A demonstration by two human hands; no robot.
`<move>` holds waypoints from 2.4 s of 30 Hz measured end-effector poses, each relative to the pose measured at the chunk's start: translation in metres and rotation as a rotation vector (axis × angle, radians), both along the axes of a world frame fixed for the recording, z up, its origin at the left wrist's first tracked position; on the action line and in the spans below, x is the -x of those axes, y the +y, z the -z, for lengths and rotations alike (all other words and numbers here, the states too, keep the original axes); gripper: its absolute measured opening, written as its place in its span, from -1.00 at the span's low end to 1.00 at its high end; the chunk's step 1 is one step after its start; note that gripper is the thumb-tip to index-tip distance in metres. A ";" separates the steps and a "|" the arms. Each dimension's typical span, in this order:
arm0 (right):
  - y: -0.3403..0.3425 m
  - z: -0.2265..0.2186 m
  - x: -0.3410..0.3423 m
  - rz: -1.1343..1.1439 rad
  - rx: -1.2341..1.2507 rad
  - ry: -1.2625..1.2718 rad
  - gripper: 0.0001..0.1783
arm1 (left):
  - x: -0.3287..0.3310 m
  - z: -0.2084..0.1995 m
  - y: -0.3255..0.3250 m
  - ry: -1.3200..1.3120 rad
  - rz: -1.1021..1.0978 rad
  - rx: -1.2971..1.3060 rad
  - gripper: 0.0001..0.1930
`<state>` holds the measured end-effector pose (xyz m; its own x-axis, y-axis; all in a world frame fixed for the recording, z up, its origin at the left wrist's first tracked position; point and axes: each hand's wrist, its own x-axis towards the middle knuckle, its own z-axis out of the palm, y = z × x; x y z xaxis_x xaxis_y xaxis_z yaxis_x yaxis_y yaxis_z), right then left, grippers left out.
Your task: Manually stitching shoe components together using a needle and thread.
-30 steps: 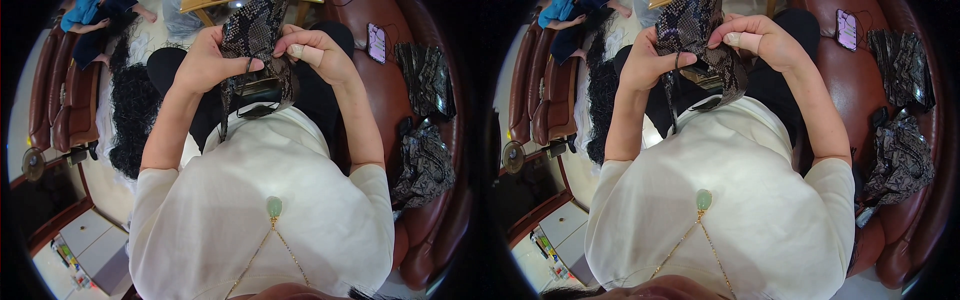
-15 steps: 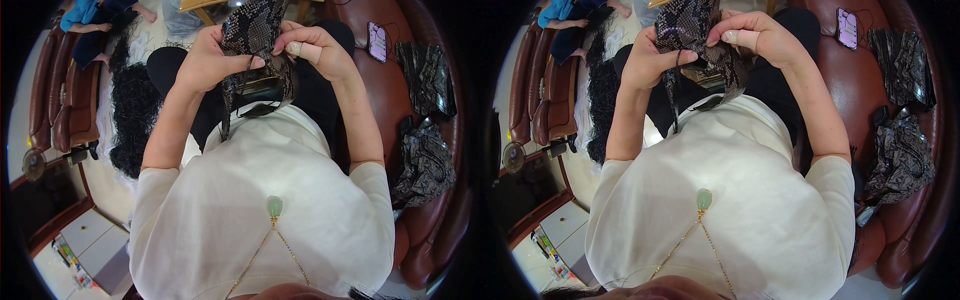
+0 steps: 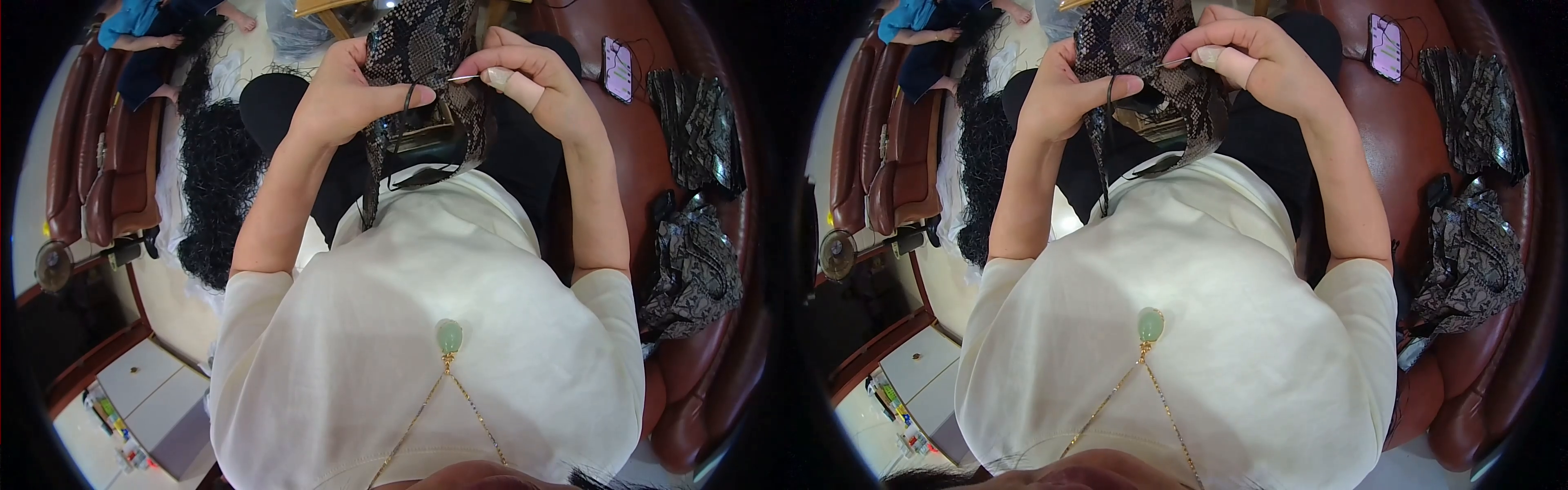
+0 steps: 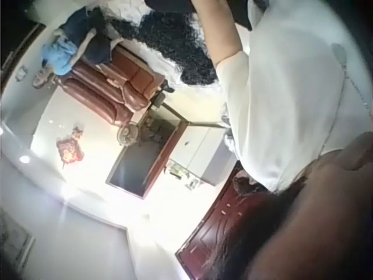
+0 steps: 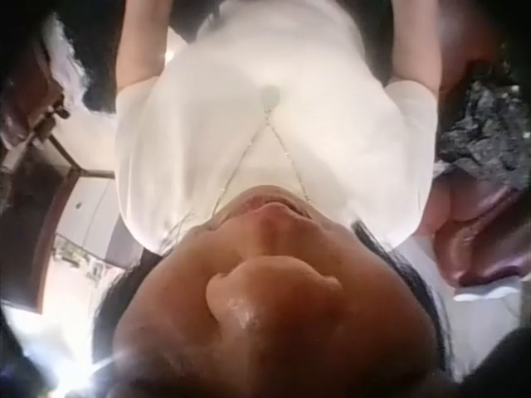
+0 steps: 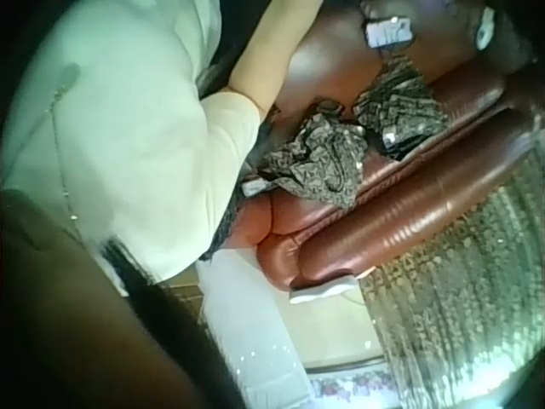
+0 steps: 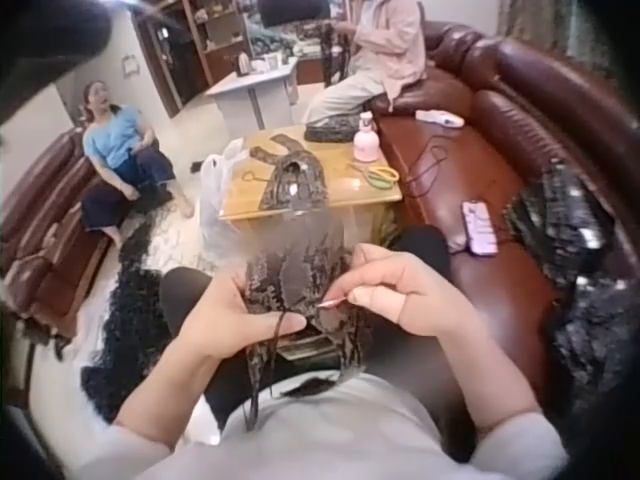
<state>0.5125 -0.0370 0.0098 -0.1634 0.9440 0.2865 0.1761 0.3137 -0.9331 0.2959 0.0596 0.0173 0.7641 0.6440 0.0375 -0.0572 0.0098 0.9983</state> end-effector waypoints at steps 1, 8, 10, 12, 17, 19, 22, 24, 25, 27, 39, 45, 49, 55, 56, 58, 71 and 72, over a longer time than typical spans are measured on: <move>-0.003 -0.003 0.002 0.038 -0.061 -0.074 -0.80 | 0.000 0.001 0.001 0.009 -0.005 -0.012 -0.69; -0.019 -0.002 0.019 0.337 -0.183 -0.309 -0.82 | 0.003 0.003 0.002 0.086 -0.060 -0.175 -0.66; -0.021 -0.007 0.028 0.366 -0.195 -0.336 -0.83 | 0.002 0.002 0.000 0.076 -0.067 -0.186 -0.66; -0.022 -0.012 0.037 0.423 -0.216 -0.386 -0.84 | 0.002 0.000 -0.004 0.058 -0.084 -0.203 -0.67; -0.023 0.002 0.038 0.517 -0.278 -0.354 -0.86 | 0.005 -0.007 -0.008 0.067 -0.153 -0.263 -0.69; -0.022 0.003 0.038 0.538 -0.295 -0.335 -0.86 | 0.005 -0.008 -0.010 0.073 -0.174 -0.279 -0.69; -0.017 -0.003 0.040 0.520 -0.279 -0.287 -0.88 | 0.003 -0.009 -0.013 0.011 -0.202 -0.182 -0.75; -0.017 -0.004 0.040 0.514 -0.276 -0.274 -0.89 | 0.003 -0.008 -0.014 -0.013 -0.211 -0.150 -0.77; -0.019 -0.003 0.040 0.519 -0.282 -0.306 -0.88 | 0.004 -0.006 -0.014 0.015 -0.237 -0.328 -0.78; -0.023 -0.001 0.040 0.527 -0.296 -0.370 -0.84 | 0.006 -0.002 -0.014 0.071 -0.287 -0.685 -0.79; -0.020 0.079 0.079 0.482 0.238 1.041 -0.83 | 0.010 -0.011 -0.023 -0.317 -0.263 -1.684 -0.95; -0.022 0.054 0.083 0.523 -0.015 0.793 -0.74 | 0.012 -0.012 -0.019 -0.345 -0.267 -1.717 -0.95; -0.028 0.035 0.086 0.558 -0.176 0.623 -0.67 | 0.015 -0.009 -0.021 -0.288 -0.219 -1.687 -0.92; -0.034 0.018 0.082 0.584 -0.339 0.389 -0.57 | 0.003 0.007 -0.018 -0.283 -0.178 -1.475 -0.88; -0.036 0.017 0.079 0.571 -0.336 0.327 -0.55 | 0.002 0.009 -0.017 -0.272 -0.162 -1.447 -0.88; -0.038 0.015 0.069 0.541 -0.329 0.202 -0.50 | 0.002 0.011 -0.016 -0.249 -0.132 -1.391 -0.88; -0.023 -0.030 0.035 0.373 -0.232 -0.616 -0.90 | 0.011 -0.006 0.002 -0.121 0.018 -1.608 -0.76; -0.020 -0.029 0.036 0.374 -0.283 -0.621 -0.89 | 0.011 -0.006 0.005 -0.125 0.032 -1.593 -0.76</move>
